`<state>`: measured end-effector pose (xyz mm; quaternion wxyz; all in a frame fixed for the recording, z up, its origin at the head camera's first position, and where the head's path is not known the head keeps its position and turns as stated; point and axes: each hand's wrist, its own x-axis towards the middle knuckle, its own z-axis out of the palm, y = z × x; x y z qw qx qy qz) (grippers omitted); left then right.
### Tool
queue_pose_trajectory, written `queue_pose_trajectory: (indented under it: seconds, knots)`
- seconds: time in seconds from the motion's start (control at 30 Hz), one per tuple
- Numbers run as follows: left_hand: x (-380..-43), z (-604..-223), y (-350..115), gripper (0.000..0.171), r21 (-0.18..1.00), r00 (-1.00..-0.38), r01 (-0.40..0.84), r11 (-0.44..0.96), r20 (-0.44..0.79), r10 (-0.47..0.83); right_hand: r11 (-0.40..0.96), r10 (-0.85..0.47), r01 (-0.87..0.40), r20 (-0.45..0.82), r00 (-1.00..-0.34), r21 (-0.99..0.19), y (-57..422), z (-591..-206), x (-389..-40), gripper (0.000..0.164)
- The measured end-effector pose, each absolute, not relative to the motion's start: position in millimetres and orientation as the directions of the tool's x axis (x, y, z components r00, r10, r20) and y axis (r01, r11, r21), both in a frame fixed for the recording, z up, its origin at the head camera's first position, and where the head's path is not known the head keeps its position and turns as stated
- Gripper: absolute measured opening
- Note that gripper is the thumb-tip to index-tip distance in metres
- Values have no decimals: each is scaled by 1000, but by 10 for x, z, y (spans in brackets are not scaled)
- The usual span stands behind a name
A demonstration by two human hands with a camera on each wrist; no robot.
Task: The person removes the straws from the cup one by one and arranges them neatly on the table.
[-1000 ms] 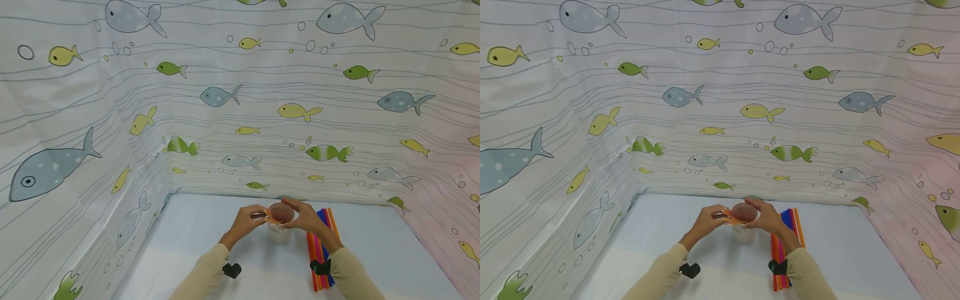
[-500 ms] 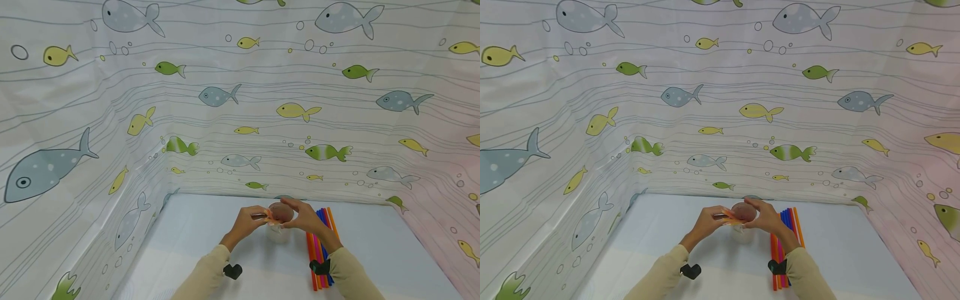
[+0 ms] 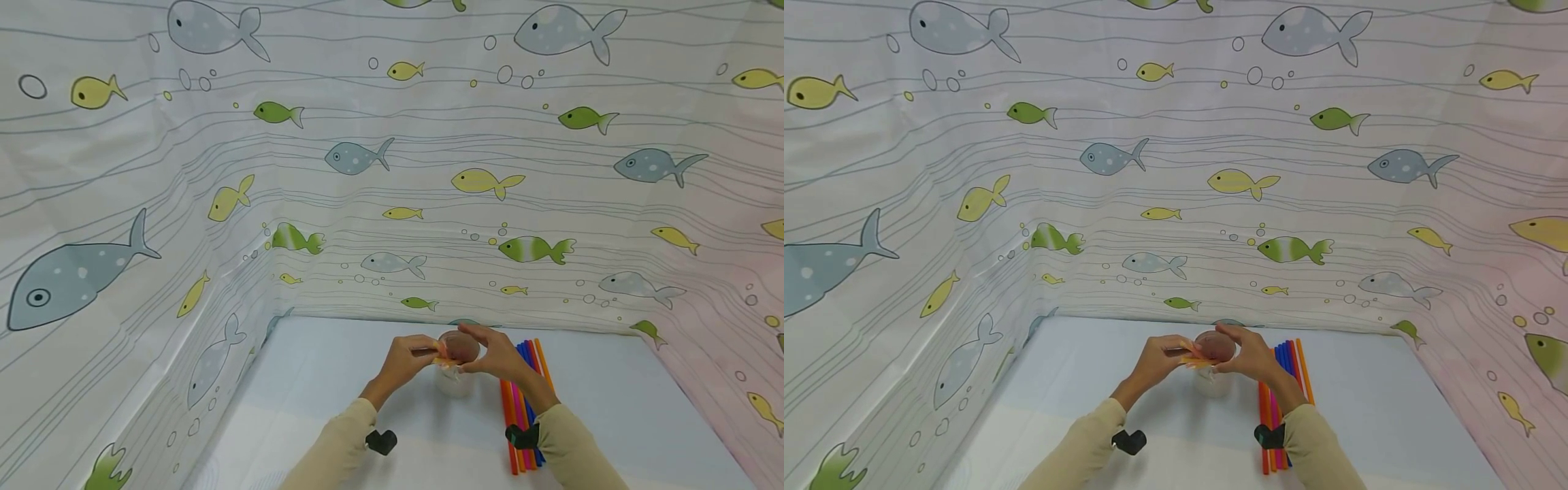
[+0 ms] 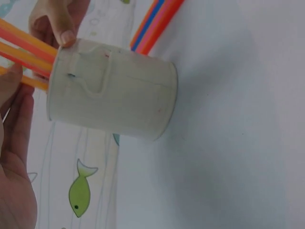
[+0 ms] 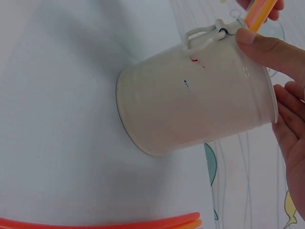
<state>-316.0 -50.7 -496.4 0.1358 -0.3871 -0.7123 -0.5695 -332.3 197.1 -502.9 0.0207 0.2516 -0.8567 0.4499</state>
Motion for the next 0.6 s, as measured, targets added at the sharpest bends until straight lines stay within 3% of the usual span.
queue_pose_trajectory:
  seconds: [0.27,0.6]
  knots:
    - [-3200,-4841,-496,13,660,-603,751,-32,705,373,455,-419,-447,257,-871,-770,1973,-5023,-3325,87]
    - [-3205,-4528,-560,13,698,-643,713,-70,690,333,469,-421,-458,265,-868,-755,1969,-5021,-3313,86]
